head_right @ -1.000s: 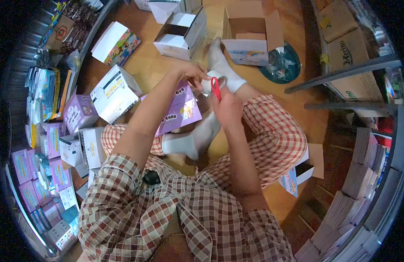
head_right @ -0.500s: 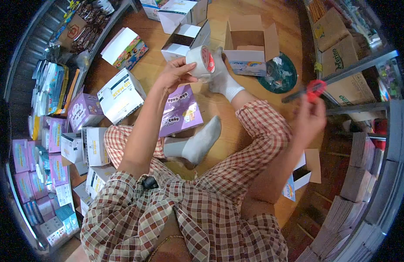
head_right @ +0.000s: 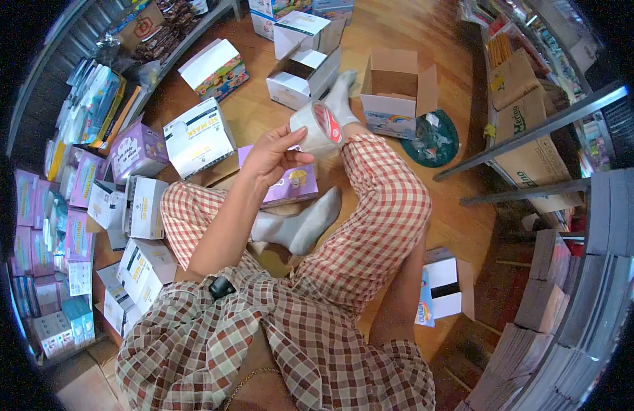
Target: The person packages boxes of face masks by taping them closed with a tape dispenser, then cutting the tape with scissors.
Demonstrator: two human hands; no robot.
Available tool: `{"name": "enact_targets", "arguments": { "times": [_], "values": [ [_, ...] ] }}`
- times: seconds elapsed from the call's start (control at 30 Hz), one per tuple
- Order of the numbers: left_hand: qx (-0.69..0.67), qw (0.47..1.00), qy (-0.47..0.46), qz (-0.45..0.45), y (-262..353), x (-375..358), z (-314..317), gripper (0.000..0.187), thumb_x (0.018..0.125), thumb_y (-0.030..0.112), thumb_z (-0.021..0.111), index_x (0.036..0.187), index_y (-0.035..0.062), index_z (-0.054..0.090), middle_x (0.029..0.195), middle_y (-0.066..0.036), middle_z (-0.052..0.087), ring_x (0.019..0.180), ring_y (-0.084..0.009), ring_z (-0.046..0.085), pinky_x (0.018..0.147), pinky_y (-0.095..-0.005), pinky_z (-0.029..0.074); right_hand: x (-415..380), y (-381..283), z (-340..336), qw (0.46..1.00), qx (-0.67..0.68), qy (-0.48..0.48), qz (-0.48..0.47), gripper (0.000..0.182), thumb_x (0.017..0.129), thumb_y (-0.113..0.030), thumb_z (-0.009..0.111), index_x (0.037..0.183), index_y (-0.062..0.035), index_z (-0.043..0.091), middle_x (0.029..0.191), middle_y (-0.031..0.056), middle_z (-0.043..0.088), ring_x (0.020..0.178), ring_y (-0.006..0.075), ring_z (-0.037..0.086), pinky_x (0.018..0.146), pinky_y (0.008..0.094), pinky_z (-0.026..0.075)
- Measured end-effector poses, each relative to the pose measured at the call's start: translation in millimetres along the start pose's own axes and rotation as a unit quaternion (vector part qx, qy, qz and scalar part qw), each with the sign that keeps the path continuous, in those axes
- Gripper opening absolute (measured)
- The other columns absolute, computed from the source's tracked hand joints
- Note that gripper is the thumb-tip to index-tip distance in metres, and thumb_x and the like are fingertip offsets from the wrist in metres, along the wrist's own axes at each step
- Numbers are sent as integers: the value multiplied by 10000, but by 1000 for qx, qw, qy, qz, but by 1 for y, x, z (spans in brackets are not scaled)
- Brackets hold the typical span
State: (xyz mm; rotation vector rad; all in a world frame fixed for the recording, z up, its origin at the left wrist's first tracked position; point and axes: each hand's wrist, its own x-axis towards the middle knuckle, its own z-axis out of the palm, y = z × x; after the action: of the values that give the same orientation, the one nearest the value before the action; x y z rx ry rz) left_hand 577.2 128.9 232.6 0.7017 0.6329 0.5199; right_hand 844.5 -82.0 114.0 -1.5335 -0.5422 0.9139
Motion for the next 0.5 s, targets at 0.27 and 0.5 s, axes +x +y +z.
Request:
{"name": "enact_targets", "arguments": {
  "times": [0.27,0.5],
  "values": [
    [-94,990,-73,-71,-31,-36,-6,316,851,219,615,1105,49,534,956,-101,645,705,-189,667,654,-289,563,-36,-5,-81,873,-271,388,-116,127,852,-110,575,923,-14,619,915,78,628,773,146,572,717,265,472],
    [-137,971,-147,-131,-71,-42,13,335,873,201,582,1145,20,509,1000,-109,631,738,-166,659,674,-276,562,-103,-159,95,845,-358,-104,-383,481,569,-93,756,1007,10,589,1013,140,582,984,283,528,871,379,399]
  ]
}}
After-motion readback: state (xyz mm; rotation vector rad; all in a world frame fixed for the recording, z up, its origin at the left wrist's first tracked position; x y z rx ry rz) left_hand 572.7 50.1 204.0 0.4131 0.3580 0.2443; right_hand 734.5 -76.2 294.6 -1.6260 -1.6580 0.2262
